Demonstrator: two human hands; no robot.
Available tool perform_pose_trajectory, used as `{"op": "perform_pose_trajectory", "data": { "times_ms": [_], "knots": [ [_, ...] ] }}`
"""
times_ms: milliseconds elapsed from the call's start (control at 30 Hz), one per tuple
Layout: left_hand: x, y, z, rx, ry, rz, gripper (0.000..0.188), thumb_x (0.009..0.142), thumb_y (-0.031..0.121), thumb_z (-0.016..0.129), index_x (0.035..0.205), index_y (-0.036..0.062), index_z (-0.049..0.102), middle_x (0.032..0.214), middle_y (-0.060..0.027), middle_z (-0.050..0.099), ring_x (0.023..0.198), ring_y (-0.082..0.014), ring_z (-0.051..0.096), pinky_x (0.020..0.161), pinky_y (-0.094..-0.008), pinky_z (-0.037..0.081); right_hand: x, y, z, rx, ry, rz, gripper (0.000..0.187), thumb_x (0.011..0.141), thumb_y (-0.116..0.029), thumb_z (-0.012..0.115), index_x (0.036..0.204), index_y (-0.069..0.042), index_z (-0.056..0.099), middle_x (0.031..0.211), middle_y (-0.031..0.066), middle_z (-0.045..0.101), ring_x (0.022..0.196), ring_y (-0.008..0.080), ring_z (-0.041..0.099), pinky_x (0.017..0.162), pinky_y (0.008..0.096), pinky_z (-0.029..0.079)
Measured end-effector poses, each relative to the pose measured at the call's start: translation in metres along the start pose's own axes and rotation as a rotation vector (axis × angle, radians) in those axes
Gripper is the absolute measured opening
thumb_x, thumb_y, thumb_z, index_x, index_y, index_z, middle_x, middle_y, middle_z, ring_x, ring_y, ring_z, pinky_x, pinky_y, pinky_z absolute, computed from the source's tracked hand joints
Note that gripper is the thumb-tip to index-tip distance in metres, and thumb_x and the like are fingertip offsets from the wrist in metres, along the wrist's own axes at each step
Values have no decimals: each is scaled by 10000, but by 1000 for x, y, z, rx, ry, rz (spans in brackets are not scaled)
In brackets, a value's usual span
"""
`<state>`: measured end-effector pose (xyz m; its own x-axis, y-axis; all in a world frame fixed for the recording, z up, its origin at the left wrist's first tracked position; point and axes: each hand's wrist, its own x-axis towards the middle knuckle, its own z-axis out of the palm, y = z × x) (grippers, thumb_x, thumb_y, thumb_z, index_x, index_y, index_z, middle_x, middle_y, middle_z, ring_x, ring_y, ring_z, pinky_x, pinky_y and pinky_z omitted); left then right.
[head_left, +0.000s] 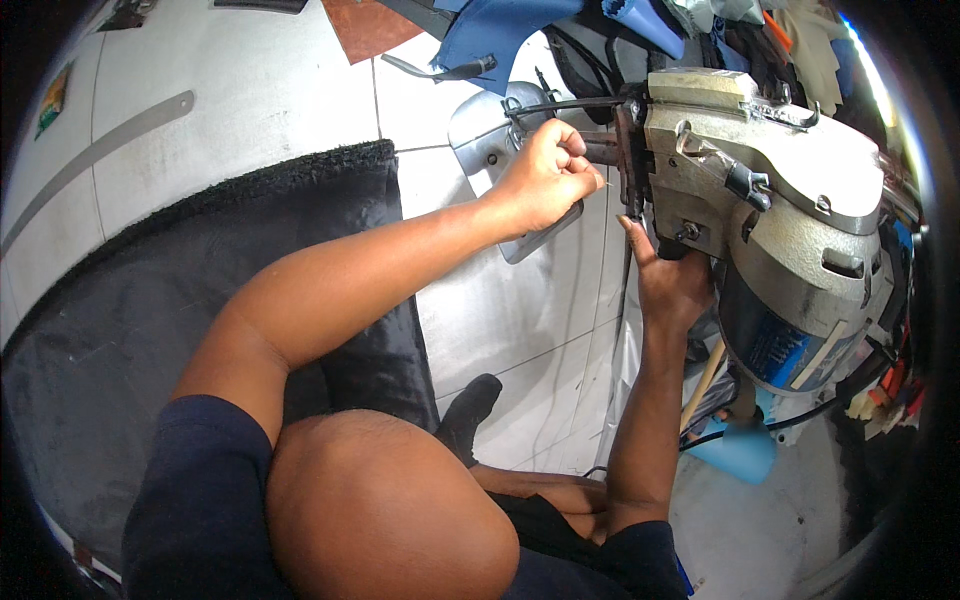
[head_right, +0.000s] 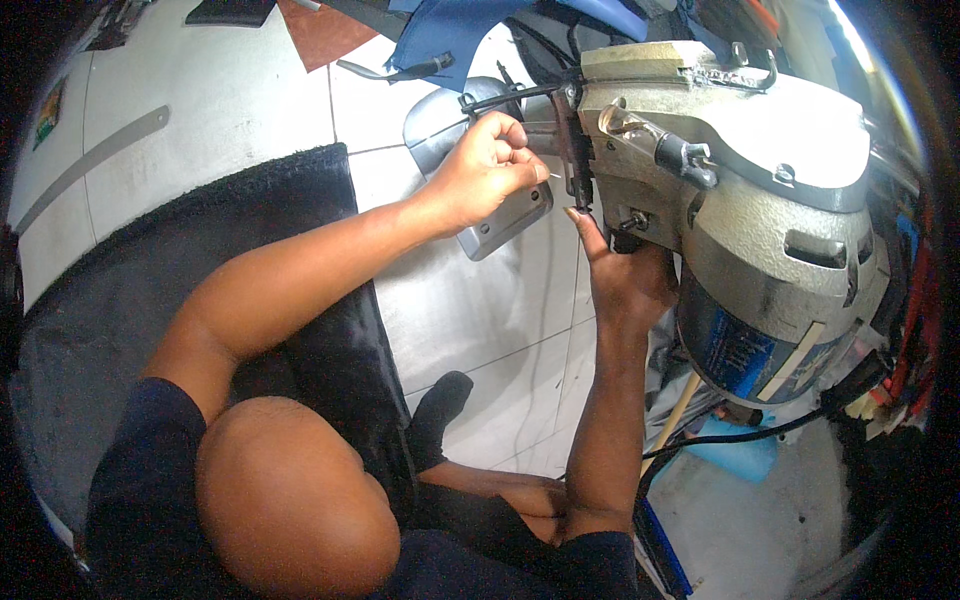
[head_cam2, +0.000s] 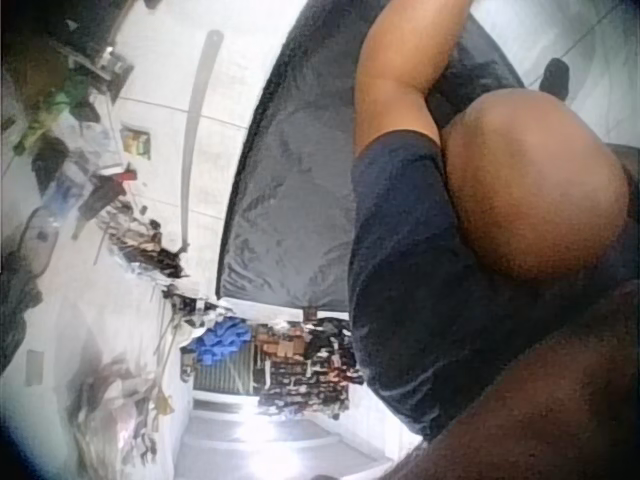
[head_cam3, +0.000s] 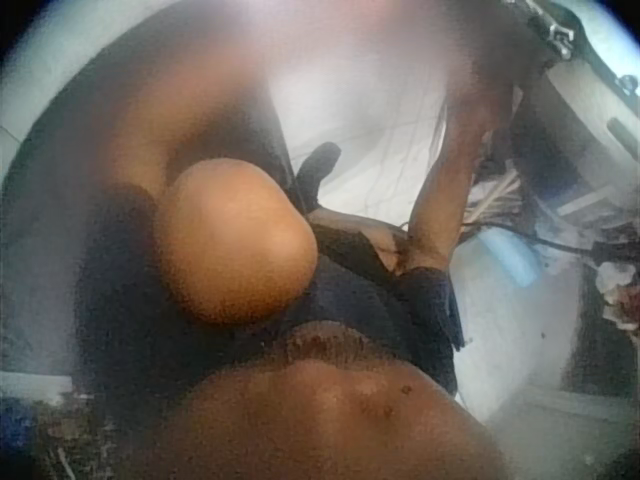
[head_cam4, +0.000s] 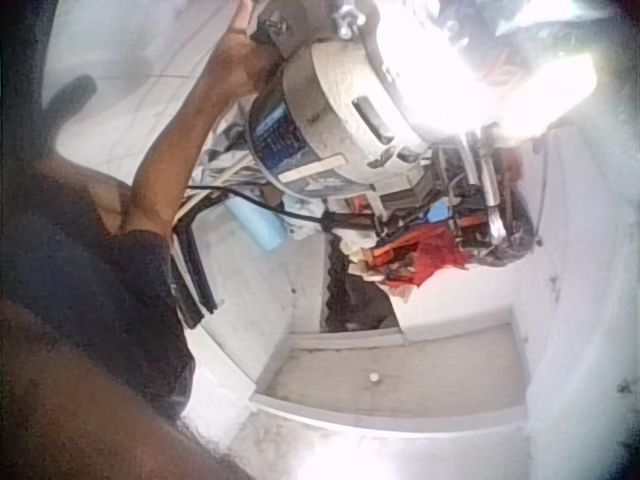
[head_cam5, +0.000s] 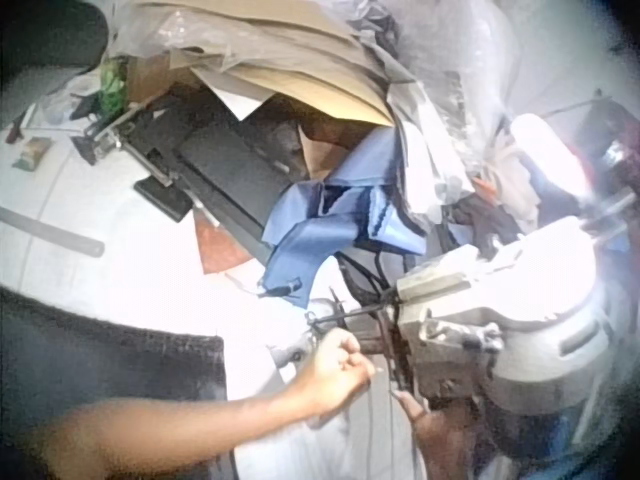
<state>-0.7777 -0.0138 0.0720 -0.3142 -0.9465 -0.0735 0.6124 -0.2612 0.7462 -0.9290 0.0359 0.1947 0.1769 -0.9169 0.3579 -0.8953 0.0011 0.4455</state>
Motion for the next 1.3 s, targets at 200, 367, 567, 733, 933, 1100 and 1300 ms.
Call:
{"op": "perform_pose_trajectory", "data": {
  "times_ms": [200,367,567,733,933,1100,1300],
  "knots": [
    [3,-1,-1,-10,-31,-10,337,889,70,641,1069,-1,365,892,-109,643,816,-138,615,742,-279,505,3,0,-1,-22,19,-5,724,653,-634,759,1033,-28,650,915,135,710,736,283,701,642,350,566],
    [11,1,-3,-8,-53,23,359,888,68,647,1078,18,347,859,-89,627,801,-138,611,727,-277,506,1,3,0,-32,-128,90,770,649,-636,754,1096,-24,620,970,144,706,810,315,697,705,394,561],
    [13,4,-2,27,-88,53,349,879,53,655,1055,46,353,848,-76,625,777,-124,605,709,-274,504,2,2,-2,44,-116,69,805,658,-633,744,1155,-22,578,1007,135,702,883,318,689,741,405,555],
    [15,14,-8,130,-83,151,324,872,45,654,1008,57,361,826,-60,621,748,-91,578,674,-251,474,1,2,-2,32,-101,34,827,668,-632,741,1201,-27,556,1058,127,694,908,316,687,778,400,549],
    [8,34,-8,295,-46,237,311,850,14,644,985,54,367,802,-57,615,711,-79,554,650,-251,458,2,-1,-4,1,-186,138,819,678,-622,746,1210,-25,569,1104,144,675,986,332,658,839,419,525],
    [12,37,-5,345,-17,249,316,835,7,650,972,52,369,758,-43,587,683,-80,540,634,-255,456,5,-5,-10,29,-230,179,779,679,-636,732,1164,-41,602,1108,141,676,965,335,667,812,415,537],
    [14,43,1,434,-48,185,327,825,17,664,967,44,371,729,-15,525,686,-80,538,631,-260,464,0,3,-1,36,-198,167,787,675,-624,741,1194,-52,591,1112,140,675,971,332,665,809,410,531]
  ]
}}
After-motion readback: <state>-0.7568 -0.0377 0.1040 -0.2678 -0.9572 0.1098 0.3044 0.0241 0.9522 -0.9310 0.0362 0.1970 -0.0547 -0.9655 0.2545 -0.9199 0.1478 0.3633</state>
